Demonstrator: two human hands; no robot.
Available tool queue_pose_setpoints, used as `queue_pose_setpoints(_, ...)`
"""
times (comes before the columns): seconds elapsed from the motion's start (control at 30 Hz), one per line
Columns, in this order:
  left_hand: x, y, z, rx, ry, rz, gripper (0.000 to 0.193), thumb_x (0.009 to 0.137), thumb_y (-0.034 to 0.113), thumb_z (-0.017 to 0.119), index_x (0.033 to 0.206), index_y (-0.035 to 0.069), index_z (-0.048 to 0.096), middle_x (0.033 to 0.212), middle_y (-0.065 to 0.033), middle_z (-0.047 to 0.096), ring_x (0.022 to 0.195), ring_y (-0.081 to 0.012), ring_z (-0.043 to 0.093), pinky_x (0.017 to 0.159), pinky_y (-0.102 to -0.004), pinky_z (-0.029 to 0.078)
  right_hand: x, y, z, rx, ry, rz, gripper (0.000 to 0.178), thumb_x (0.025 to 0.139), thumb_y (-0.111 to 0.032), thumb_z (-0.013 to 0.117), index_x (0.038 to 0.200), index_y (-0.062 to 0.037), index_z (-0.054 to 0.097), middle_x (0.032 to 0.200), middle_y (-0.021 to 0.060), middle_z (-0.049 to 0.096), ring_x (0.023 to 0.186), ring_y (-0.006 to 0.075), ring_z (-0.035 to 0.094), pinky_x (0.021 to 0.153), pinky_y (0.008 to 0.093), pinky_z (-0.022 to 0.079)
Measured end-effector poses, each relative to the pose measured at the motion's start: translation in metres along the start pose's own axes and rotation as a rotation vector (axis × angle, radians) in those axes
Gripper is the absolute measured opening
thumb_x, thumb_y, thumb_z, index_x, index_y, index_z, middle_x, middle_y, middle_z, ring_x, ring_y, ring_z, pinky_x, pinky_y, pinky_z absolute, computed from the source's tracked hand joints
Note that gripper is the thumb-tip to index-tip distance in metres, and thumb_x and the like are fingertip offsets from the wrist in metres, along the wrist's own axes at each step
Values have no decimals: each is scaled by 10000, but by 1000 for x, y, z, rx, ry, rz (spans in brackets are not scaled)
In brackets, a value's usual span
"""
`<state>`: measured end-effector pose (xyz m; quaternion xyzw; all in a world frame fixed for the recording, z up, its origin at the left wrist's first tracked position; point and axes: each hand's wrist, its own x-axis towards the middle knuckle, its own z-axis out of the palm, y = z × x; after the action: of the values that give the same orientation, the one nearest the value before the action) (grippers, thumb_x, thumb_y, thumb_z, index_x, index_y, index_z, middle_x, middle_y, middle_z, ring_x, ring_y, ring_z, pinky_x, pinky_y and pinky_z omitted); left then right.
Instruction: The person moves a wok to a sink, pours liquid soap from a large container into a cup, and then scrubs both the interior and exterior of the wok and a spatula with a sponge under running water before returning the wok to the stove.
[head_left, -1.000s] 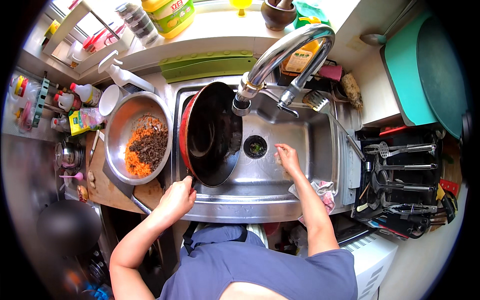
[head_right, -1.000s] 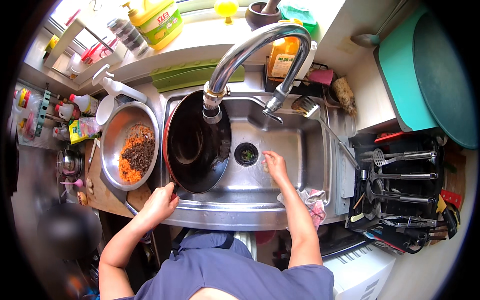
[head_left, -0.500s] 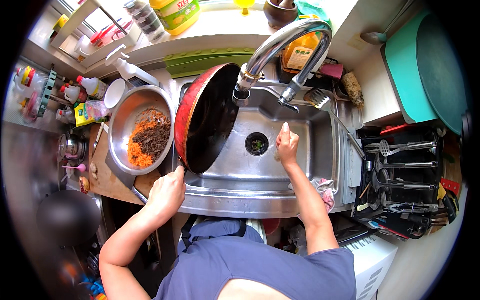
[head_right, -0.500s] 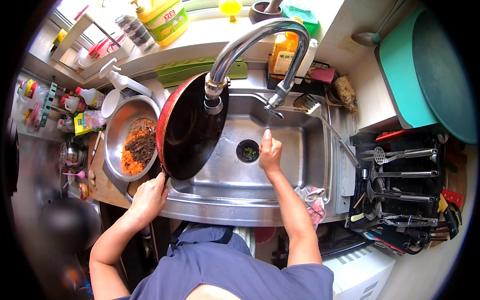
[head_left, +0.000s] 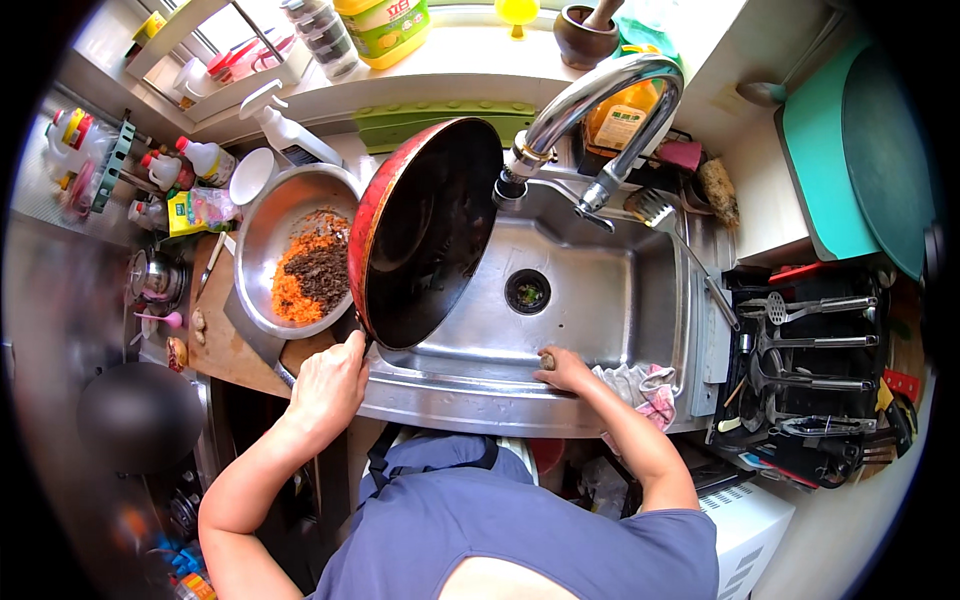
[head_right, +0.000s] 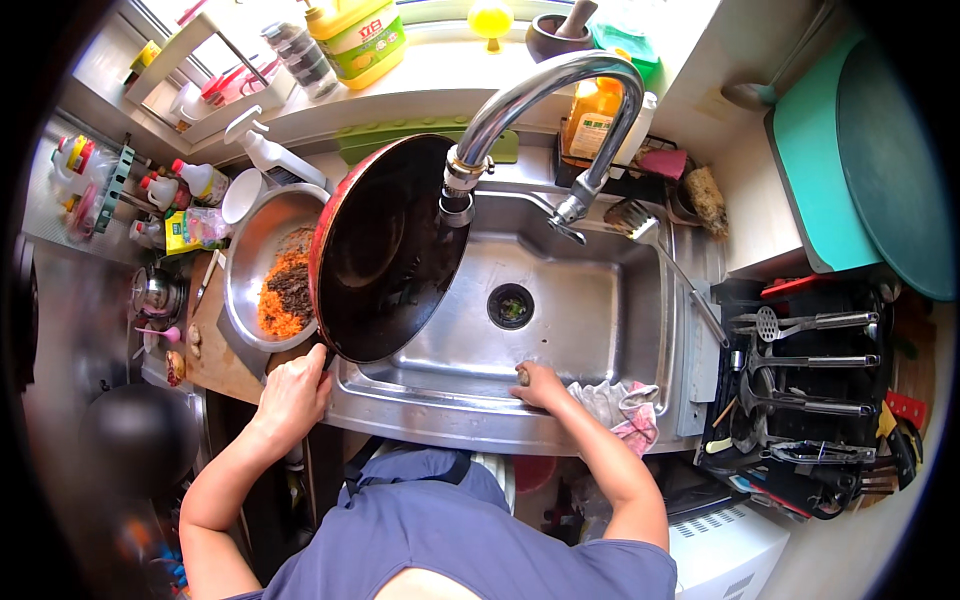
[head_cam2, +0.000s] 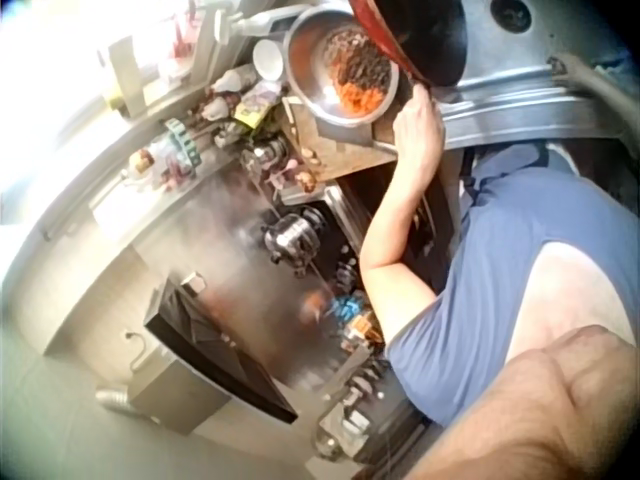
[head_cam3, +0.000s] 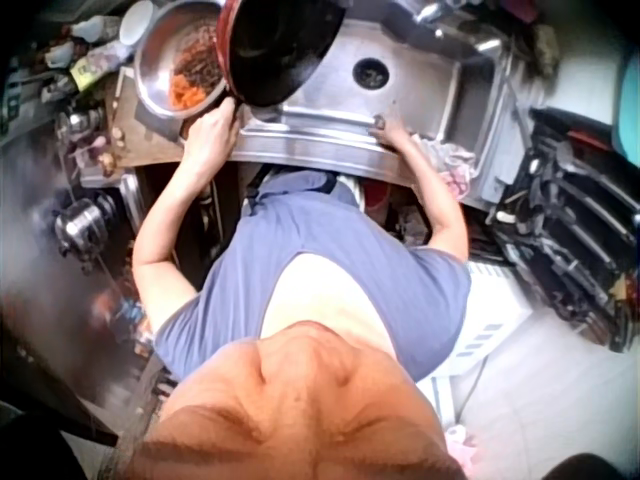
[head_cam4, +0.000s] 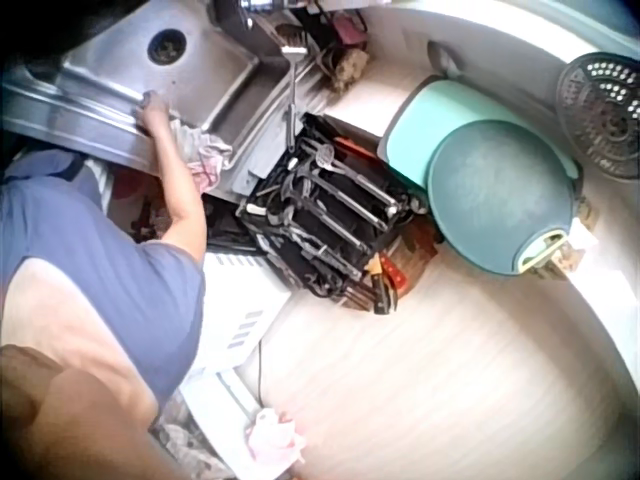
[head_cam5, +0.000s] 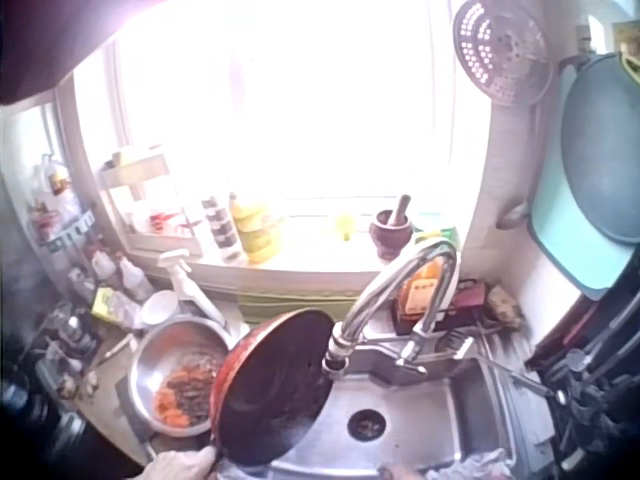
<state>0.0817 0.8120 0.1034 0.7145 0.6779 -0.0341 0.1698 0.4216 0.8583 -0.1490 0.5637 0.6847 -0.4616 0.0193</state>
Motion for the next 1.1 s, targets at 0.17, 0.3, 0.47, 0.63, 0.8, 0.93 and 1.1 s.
queue_pose_setpoints(0.17,-6,0,-9,50,71,-41,168,836,105,577,887,6,450,716,-198,593,669,-394,608,599,-461,498,8,10,-1,65,168,-240,442,666,95,484,1064,-35,626,934,195,653,922,339,630,837,378,486)
queue_pose_setpoints(0.3,-16,-12,-6,115,211,-42,184,832,150,611,864,37,469,696,-152,595,624,-350,615,549,-425,502,20,-37,-31,235,337,-166,150,834,-138,577,891,-12,634,785,203,636,745,313,637,706,368,499)
queue_pose_setpoints(0.47,-23,-18,-7,245,364,-29,229,819,241,654,866,70,509,650,-88,572,570,-266,609,507,-358,498,25,-82,-56,254,474,-135,540,934,-414,487,627,26,543,568,212,504,503,274,490,529,396,410)
queue_pose_setpoints(0.63,-31,-22,-11,299,498,-29,269,828,288,649,952,68,555,618,-63,542,554,-245,594,489,-344,483,38,-96,-61,418,701,-368,554,970,-347,406,582,40,484,493,177,455,439,243,435,472,405,361)
queue_pose_setpoints(0.8,-35,-30,-16,371,601,-45,281,836,290,645,984,60,581,605,-61,524,543,-231,583,485,-336,468,39,-119,-83,524,703,-441,519,969,-286,382,558,15,479,470,92,462,436,185,433,467,363,352)
queue_pose_setpoints(0.93,-37,-37,-19,382,672,-30,269,819,265,668,971,58,587,594,-64,498,524,-234,560,481,-333,454,41,-133,-93,600,674,-449,519,963,-290,385,548,13,454,465,62,432,452,142,407,468,338,336)
queue_pose_setpoints(1.1,-37,-35,-23,327,740,-46,167,800,158,690,854,46,579,628,-91,526,553,-271,556,497,-367,440,46,-144,-106,678,663,-480,510,952,-299,400,539,-3,444,472,33,421,469,110,388,468,315,321)
